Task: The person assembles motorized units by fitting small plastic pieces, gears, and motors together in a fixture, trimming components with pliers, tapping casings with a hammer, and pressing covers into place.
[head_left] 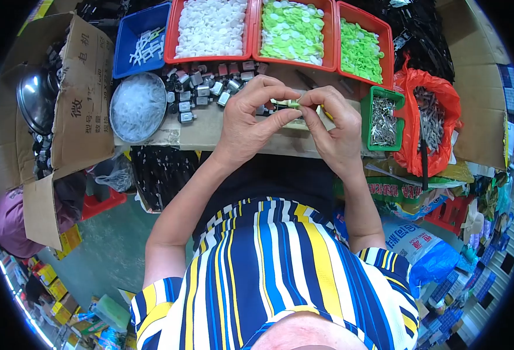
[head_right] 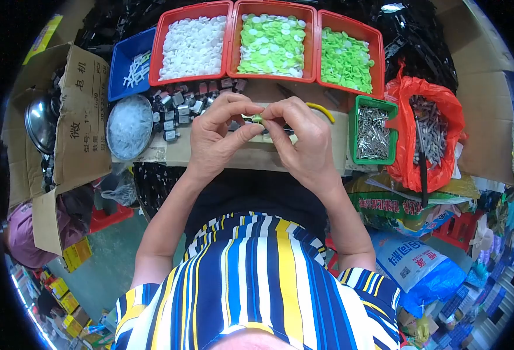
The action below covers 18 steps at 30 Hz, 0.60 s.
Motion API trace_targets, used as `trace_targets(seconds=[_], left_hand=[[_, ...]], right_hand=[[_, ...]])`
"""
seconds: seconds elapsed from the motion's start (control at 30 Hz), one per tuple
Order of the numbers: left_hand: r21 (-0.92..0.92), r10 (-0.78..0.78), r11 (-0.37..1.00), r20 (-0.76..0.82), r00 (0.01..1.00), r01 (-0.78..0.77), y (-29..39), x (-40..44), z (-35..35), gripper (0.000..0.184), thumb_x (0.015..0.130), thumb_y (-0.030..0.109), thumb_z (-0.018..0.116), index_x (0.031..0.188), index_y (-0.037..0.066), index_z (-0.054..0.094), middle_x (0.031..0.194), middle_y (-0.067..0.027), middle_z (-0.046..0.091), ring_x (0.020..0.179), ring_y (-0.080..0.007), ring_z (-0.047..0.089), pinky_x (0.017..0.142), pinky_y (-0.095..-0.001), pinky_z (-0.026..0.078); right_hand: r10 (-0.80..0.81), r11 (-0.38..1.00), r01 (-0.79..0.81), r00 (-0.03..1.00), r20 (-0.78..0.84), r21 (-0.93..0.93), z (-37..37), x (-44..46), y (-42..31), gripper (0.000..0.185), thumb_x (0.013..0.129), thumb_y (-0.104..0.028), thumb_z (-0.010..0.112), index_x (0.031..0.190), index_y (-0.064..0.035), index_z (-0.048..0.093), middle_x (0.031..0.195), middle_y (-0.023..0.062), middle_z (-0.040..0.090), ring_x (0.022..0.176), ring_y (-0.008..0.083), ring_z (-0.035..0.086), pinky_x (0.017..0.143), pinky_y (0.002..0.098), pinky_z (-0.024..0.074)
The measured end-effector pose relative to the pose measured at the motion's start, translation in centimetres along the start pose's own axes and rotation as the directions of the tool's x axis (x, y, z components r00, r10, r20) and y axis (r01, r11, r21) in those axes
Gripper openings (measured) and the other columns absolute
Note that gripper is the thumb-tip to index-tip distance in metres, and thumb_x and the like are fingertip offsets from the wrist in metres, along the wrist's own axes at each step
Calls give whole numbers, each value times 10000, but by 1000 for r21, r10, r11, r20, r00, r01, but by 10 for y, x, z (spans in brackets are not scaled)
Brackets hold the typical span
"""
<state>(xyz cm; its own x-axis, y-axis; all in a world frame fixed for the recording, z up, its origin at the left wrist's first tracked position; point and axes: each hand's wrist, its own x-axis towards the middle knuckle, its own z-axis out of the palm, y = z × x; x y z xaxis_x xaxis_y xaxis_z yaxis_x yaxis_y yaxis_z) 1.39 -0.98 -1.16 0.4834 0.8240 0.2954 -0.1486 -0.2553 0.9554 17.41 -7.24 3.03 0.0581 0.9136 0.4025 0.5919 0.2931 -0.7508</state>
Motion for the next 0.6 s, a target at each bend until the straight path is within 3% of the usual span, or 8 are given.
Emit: trace_targets(seconds=[0.13,0.23,0.27,0.33,0.47,0.6], left_hand=[[74,-19,997,-38,999,22,7,-6,-3,307,759,103,788,1049,45,708,960,-63,624,904,-161,594,748,-268,476],[492,200,853,3,980,-175,-1,-14,-10,345,699,98,799,1019,30,691,937,-99,608,867,-267,587,748,-345,484],[493,193,853,5,981,-171,-3,-18,-12,345,699,98,799,1019,30,691,937,-99,608,867,-267,587,748,-345,484],[646,288,701,132,948,-303,-5,-24,-12,330,695,59,792,1009,33,692,924,-100,607,859,-252,589,716,-334,485],[711,343,556,276,898,-430,-11,-34,-7,337,682,62,783,998,28,674,930,-94,585,854,-275,579,736,-376,493],[745,325,490,326,888,-453,-14,-34,-4,350,697,85,769,1027,29,666,964,-98,580,897,-283,578,761,-386,492]], right_hand=[[-15,999,17,998,54,-35,1,-3,5,117,802,29,671,899,12,609,816,126,595,737,268,622,655,352,473],[-7,990,24,992,126,-138,4,-8,17,91,805,16,653,878,4,599,819,135,568,748,309,598,662,396,460],[-13,988,34,990,143,-151,5,-9,21,78,809,4,646,867,2,593,823,133,557,761,318,589,667,407,454],[-14,986,39,987,159,-159,8,-13,30,68,813,-9,639,855,0,587,826,131,545,774,327,579,672,419,449],[-19,983,51,983,180,-174,13,-14,39,61,822,-41,640,847,-9,594,832,126,540,800,325,583,681,423,453],[-40,973,80,982,186,-217,15,-11,41,59,827,-62,626,842,-11,600,824,131,544,805,327,586,680,434,451]])
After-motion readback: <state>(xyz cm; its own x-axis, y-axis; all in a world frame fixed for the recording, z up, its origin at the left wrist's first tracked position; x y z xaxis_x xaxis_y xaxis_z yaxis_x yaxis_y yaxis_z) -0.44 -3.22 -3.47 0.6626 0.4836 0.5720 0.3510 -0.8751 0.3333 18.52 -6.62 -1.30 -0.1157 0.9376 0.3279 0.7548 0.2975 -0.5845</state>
